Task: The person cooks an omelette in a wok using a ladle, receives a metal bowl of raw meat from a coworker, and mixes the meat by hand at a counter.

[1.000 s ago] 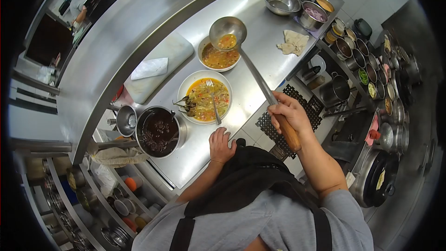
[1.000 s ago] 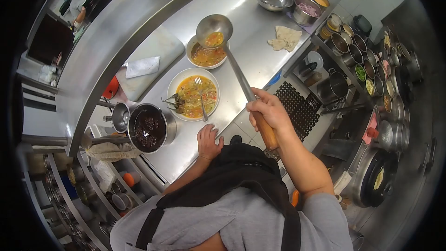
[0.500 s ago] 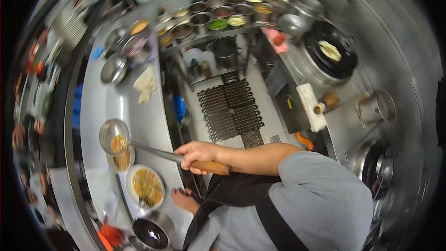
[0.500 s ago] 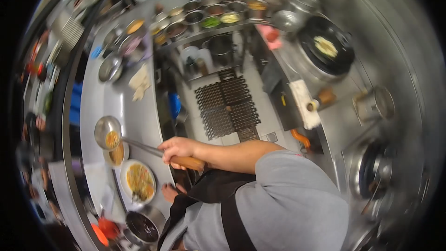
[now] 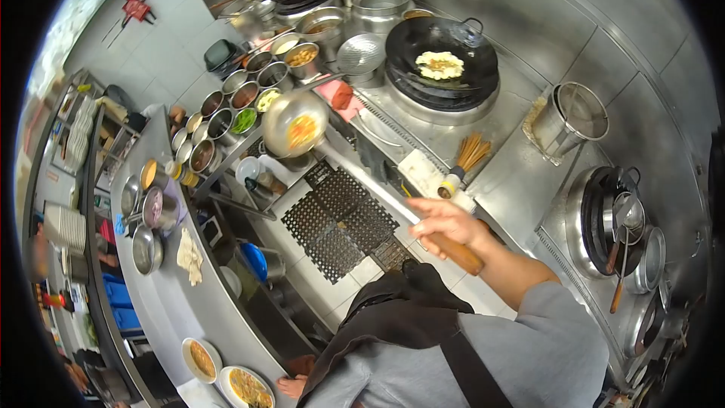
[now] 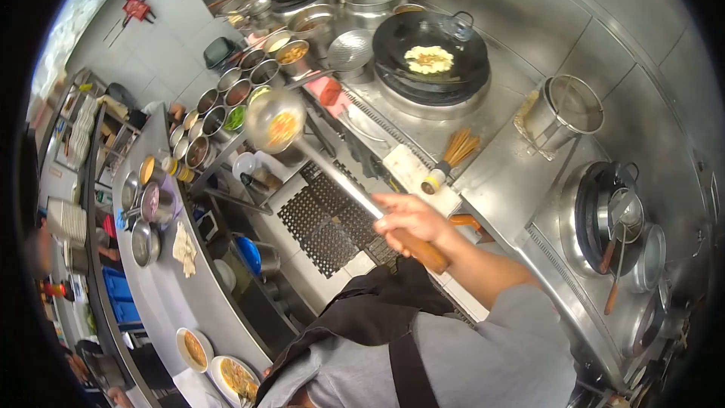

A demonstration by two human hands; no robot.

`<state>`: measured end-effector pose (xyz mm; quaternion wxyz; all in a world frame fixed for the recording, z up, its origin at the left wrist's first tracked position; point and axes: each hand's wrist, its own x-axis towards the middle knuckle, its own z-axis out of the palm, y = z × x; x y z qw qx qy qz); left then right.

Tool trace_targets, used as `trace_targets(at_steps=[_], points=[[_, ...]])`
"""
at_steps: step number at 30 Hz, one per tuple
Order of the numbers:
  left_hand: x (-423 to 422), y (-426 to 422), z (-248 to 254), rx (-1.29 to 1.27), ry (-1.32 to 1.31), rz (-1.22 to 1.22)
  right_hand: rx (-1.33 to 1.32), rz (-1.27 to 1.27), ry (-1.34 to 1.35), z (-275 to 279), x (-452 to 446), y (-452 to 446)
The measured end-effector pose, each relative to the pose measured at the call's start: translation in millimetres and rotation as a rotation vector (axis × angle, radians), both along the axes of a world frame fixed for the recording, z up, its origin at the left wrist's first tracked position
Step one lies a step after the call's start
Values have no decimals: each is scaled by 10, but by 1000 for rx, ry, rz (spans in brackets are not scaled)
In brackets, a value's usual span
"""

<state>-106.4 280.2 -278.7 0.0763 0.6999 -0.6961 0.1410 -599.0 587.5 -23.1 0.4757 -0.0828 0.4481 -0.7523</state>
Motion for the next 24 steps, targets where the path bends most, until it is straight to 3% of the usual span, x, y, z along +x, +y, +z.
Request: trace_targets(at_steps=[4, 10, 14, 20, 24], points=[[-313, 38, -215, -87, 56, -145, 188, -323, 139, 24, -575, 487], [-1550, 181, -222, 192, 295, -476, 299, -628, 267, -419, -1530, 849], [-2025, -25, -459, 374, 378, -512, 403, -768, 275, -676, -2036, 863], [-2402, -600, -516, 512, 231, -540, 623, -885, 329, -1108, -2479, 709], [-2647, -1386, -1001, 561, 123, -526, 702, -925, 268, -1003, -2596, 502]])
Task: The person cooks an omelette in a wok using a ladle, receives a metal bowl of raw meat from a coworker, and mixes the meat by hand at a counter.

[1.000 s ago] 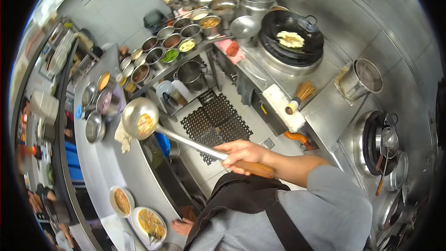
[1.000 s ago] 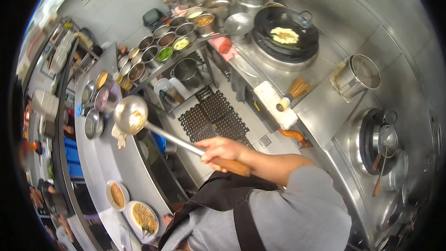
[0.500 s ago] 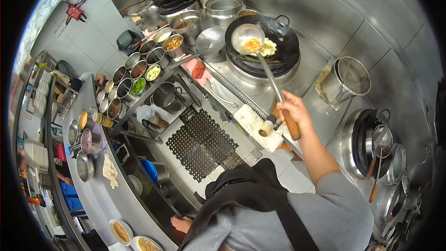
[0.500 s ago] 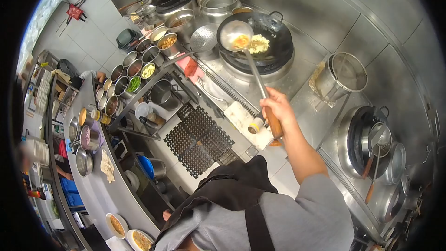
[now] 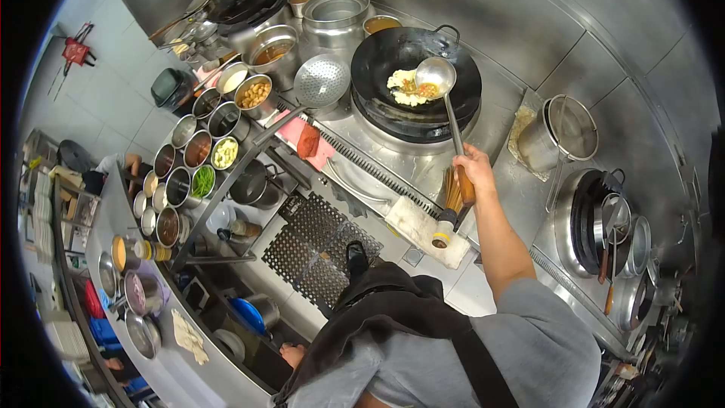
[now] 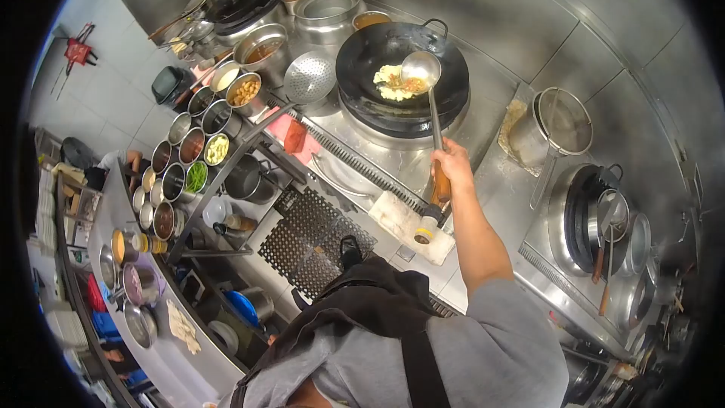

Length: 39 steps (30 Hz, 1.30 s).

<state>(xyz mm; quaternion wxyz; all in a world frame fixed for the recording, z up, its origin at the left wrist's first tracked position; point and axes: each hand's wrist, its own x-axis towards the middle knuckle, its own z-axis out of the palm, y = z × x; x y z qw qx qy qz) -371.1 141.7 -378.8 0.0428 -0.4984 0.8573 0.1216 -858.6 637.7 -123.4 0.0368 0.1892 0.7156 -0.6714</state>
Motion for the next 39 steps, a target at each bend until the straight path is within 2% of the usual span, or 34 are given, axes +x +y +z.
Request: trace_targets(at_steps=[5, 7, 11, 14, 18, 21, 23, 26, 27, 29, 32, 35, 36, 39], points=[[-872, -713, -50, 110, 38, -109, -133, -125, -2, 22, -176, -194], [-1188, -906, -156, 117, 65, -161, -85, -115, -8, 100, -230, -299], [-1929, -979, -47, 207, 127, -208, -42, -115, 11, 148, -364, -478], [-2189, -1043, -15, 256, 128, -214, -64, -111, -7, 177, -461, -559], [-2262, -1234, -47, 303, 98, -225, -242, -155, 21, 182, -462, -643], [-2151, -1447, -202, 275, 55, -296, -185, -130, 28, 197, -396, -661], [-2112, -1499, -174, 240, -53, -376, -9, -123, 24, 200, -365, -645], [-2072, -1577, -303, 246, -156, -354, 64, -134, -5, 205, -379, -587], [-2019, -1661, -484, 247, -151, -361, 66, -141, 0, 216, -370, -569], [-1980, -1785, -788, 194, -252, -544, 90, -119, 1, 238, -350, -552], [-2212, -1545, -499, 280, -249, -486, 130, -120, -2, 271, -348, -574], [-2404, -1573, -629, 380, -218, -477, 69, -133, 64, 201, -403, -570], [-2514, -1399, -257, 521, -149, -302, 66, -136, 67, 229, -403, -580], [-2613, -1341, -153, 420, -64, -287, -2, -154, 80, 368, -380, -614]])
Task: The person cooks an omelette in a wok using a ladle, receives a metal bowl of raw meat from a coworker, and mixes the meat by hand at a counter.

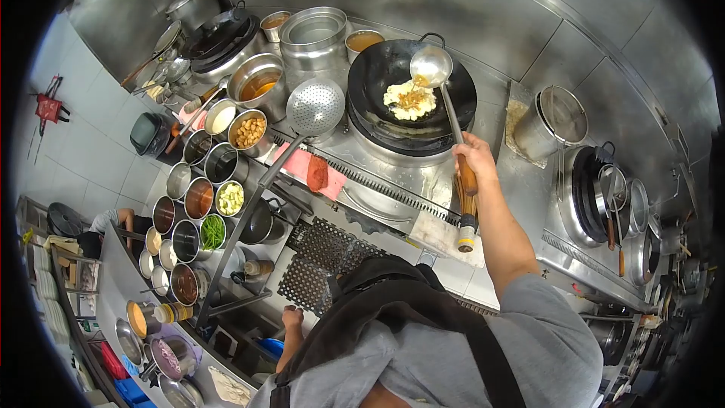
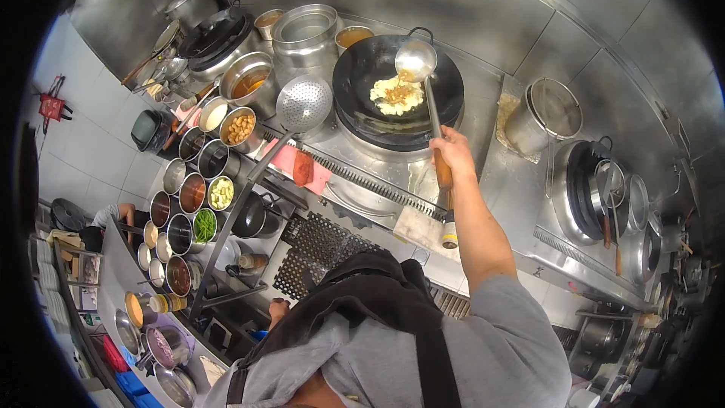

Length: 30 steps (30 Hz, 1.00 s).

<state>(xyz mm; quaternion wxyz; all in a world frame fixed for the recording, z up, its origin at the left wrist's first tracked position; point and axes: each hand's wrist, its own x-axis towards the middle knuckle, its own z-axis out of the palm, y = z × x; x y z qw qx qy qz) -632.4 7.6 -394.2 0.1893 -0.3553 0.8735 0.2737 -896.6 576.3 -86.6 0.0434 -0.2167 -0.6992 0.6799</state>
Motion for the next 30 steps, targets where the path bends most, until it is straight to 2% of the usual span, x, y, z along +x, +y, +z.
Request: trace_targets(at_steps=[4, 6, 8, 9, 11, 12, 14, 17, 19, 21, 22, 24, 26, 28, 29, 30], points=[[-15, -99, -82, -32, -7, -65, 167, 49, 51, 44, 44, 29], [8, -121, -53, -8, -156, -40, 254, 85, 69, 79, 104, 43], [88, -64, -11, -18, -130, -38, 533, 99, 32, 151, 186, 40], [151, -41, -9, -29, -106, -31, 532, 91, 32, 169, 241, 22], [194, -64, 3, -21, -128, -72, 1074, 109, 111, 171, 373, -20], [234, -157, -129, -24, -124, -81, 1072, 99, 110, 142, 432, -21], [293, -349, -572, -68, -72, -379, 1051, 55, 205, 41, 514, 0], [160, -257, -762, -113, -126, -431, 1029, 78, 51, -272, 511, 103], [58, -233, -703, -137, -141, -436, 959, 152, -113, -307, 496, 139], [-175, -114, -426, 65, -97, -401, 927, 153, -72, -434, 447, 143], [-251, -11, -220, 56, -92, -404, 896, 156, -39, -493, 438, 130], [-448, 198, 5, 257, 29, -69, 908, 115, -63, -531, 521, 6], [-627, 180, -120, 45, 84, -383, 888, 47, -87, -694, 556, -36], [-779, 164, -288, -15, 17, -621, 800, 108, -184, -308, 560, -114], [-864, 151, -391, -38, -3, -723, 669, 131, -126, -276, 625, -76], [-975, 186, -454, -48, -11, -797, 795, 130, -221, -216, 615, -110]])
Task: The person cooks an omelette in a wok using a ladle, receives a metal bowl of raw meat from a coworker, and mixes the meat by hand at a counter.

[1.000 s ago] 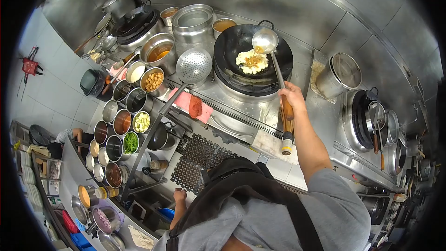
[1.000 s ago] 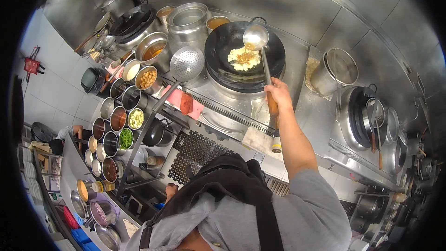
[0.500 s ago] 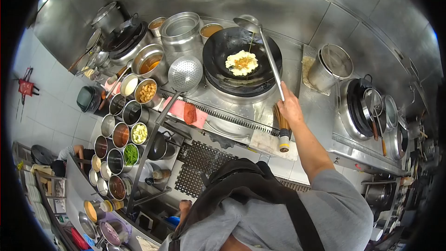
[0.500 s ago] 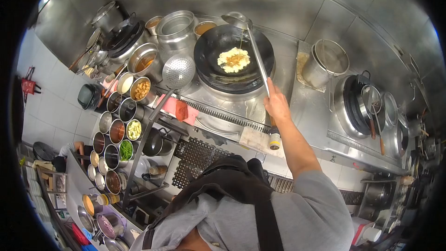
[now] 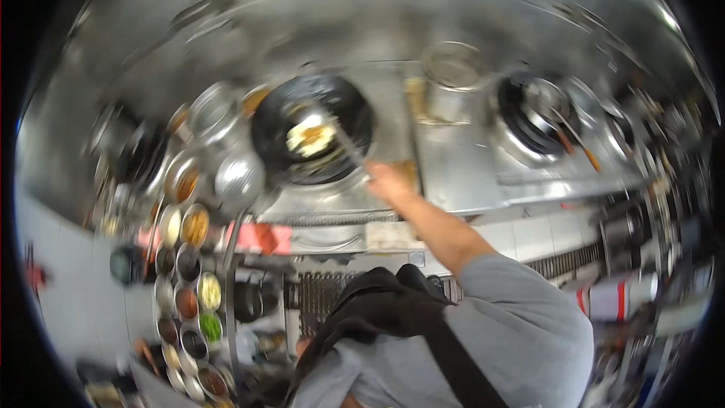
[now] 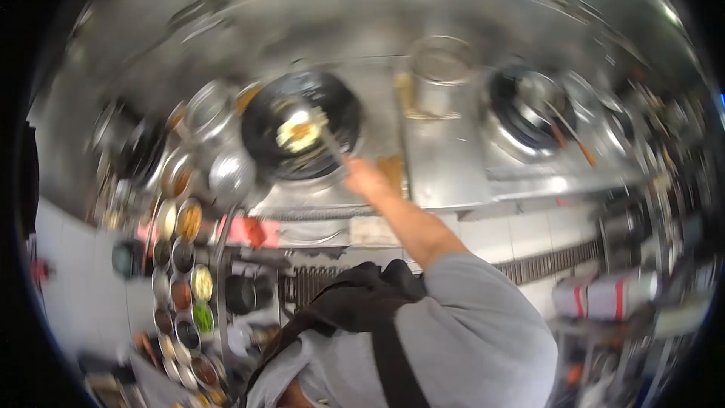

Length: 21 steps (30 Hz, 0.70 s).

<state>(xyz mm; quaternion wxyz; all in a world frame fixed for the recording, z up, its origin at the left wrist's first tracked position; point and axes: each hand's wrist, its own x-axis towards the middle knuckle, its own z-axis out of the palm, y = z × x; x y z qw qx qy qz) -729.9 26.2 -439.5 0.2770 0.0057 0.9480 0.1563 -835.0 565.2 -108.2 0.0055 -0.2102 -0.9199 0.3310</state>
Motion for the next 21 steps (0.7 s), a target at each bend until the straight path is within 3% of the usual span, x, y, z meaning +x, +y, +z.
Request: trace_targets(at_steps=[3, 8, 10, 13, 14, 19, 21], points=[[-222, 162, -36, -33, -30, -131, -14, -9, 140, -7, 151, -69], [-407, 330, 137, -21, -87, -140, -117, 51, 304, -35, 35, 38], [-448, 383, 212, -9, -97, -143, -535, -60, 208, 229, 150, 3], [-449, 313, 259, -11, -98, -174, -688, -176, 317, 222, 139, 68], [-452, 254, 249, -17, -94, -200, -550, -144, 300, 262, 131, 143], [-339, -110, 205, -58, -62, -316, -374, -20, 166, 310, 7, 198], [-343, -120, 232, -73, -26, -387, -76, 30, 282, 95, -32, 123]])
